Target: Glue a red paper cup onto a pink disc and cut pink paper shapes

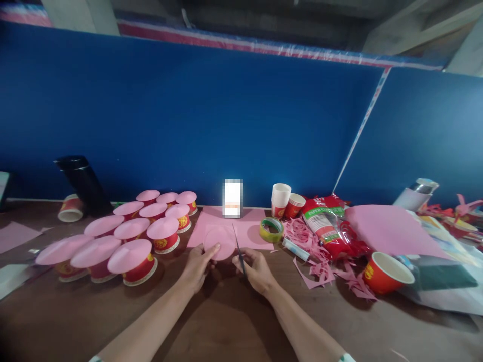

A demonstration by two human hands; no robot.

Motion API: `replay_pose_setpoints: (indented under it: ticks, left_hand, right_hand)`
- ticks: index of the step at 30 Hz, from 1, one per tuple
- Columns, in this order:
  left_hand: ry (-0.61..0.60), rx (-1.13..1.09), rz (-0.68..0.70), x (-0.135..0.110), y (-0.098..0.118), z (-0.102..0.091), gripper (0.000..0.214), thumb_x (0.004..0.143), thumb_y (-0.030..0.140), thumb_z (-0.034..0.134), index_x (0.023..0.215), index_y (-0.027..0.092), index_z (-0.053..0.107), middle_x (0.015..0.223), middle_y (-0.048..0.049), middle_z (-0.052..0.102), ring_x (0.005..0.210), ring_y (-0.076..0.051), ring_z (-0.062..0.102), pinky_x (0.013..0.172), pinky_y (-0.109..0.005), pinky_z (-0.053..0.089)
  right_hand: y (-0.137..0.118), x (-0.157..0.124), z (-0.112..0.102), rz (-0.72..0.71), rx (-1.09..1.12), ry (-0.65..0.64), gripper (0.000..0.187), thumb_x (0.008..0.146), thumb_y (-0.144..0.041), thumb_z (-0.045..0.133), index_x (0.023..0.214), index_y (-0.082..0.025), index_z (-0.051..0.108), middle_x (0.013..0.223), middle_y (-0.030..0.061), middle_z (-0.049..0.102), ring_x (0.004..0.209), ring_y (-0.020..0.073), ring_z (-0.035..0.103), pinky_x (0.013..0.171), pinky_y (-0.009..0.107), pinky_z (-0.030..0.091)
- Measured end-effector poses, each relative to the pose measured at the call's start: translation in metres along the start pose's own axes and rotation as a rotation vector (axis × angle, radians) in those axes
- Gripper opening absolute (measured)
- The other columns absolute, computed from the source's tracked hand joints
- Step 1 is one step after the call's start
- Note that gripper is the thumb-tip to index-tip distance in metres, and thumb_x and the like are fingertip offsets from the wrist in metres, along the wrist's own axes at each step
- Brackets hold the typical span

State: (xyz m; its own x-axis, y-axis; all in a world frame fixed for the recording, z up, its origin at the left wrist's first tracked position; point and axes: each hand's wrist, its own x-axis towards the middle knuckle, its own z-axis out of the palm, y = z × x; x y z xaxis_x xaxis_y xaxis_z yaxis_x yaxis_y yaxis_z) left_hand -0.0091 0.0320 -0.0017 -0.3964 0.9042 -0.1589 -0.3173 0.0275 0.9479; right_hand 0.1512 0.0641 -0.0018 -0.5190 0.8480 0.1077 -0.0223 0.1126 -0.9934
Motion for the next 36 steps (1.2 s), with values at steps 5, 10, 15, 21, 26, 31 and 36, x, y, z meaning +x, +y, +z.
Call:
replay_pose_setpoints:
  ticks: [5,10,15,21,26,31,36]
  left_hand:
    - [0.001,0.006,0.012,0.0007,-0.0013,-0.0001,0.034,0.055,0.042,0.071,0.065,0.014,0.055,0.049,0.0031,0.054,0.041,-0.007,0.047,0.038,-0.017,0.033]
    - [0.011,0.016,0.018,0.0013,-0.0018,0.0007,0.033,0.055,0.042,0.071,0.064,0.013,0.056,0.047,0.003,0.053,0.04,-0.008,0.047,0.038,-0.017,0.033]
    - [0.013,0.018,0.024,0.0019,-0.0025,0.0006,0.035,0.054,0.041,0.072,0.064,0.013,0.056,0.048,0.0019,0.054,0.041,-0.008,0.048,0.037,-0.018,0.034]
    - [0.002,0.024,0.013,0.0017,-0.0028,0.0001,0.034,0.056,0.04,0.072,0.066,0.013,0.056,0.048,0.0028,0.054,0.041,-0.007,0.048,0.037,-0.017,0.034]
    - [0.001,0.034,0.009,0.0029,-0.0037,0.0004,0.034,0.057,0.04,0.071,0.068,0.013,0.056,0.049,0.0028,0.054,0.041,-0.008,0.048,0.037,-0.017,0.035]
    - [0.013,0.04,0.003,0.0036,-0.005,0.0,0.033,0.057,0.04,0.071,0.066,0.013,0.054,0.048,0.0032,0.053,0.041,-0.008,0.048,0.036,-0.017,0.034]
    - [0.021,0.037,0.012,0.0024,-0.0039,0.0001,0.033,0.058,0.039,0.071,0.065,0.013,0.053,0.047,0.0036,0.051,0.041,-0.007,0.049,0.037,-0.016,0.035]
  right_hand:
    - [0.0018,-0.0006,-0.0007,0.003,0.007,-0.025,0.038,0.072,-0.046,0.061,0.093,-0.013,0.059,0.059,0.0,0.056,0.053,0.0105,0.05,0.051,0.022,0.042]
    - [0.0025,-0.0006,-0.0002,-0.003,0.02,-0.031,0.037,0.073,-0.044,0.061,0.092,-0.013,0.059,0.061,0.0008,0.058,0.055,0.011,0.052,0.053,0.022,0.042]
    - [0.0015,-0.0004,-0.0003,-0.001,0.002,-0.024,0.033,0.074,-0.043,0.06,0.089,-0.013,0.059,0.059,-0.0002,0.057,0.051,0.0097,0.05,0.051,0.022,0.04]
    - [0.0032,0.0,-0.0015,-0.01,-0.014,-0.027,0.034,0.075,-0.043,0.059,0.09,-0.013,0.059,0.056,-0.0015,0.055,0.049,0.0094,0.049,0.049,0.022,0.04]
    - [0.0049,0.0006,-0.002,-0.014,-0.015,-0.022,0.032,0.075,-0.043,0.059,0.085,-0.013,0.059,0.054,-0.0025,0.053,0.047,0.0086,0.047,0.047,0.02,0.038]
    - [0.005,0.0007,-0.0026,-0.025,-0.025,-0.024,0.034,0.074,-0.042,0.06,0.09,-0.013,0.059,0.053,-0.0027,0.053,0.047,0.0087,0.046,0.046,0.02,0.037]
    - [-0.0013,-0.0009,-0.0006,-0.006,0.004,-0.047,0.034,0.073,-0.044,0.06,0.088,-0.013,0.059,0.058,-0.0002,0.056,0.052,0.0103,0.049,0.051,0.022,0.04]
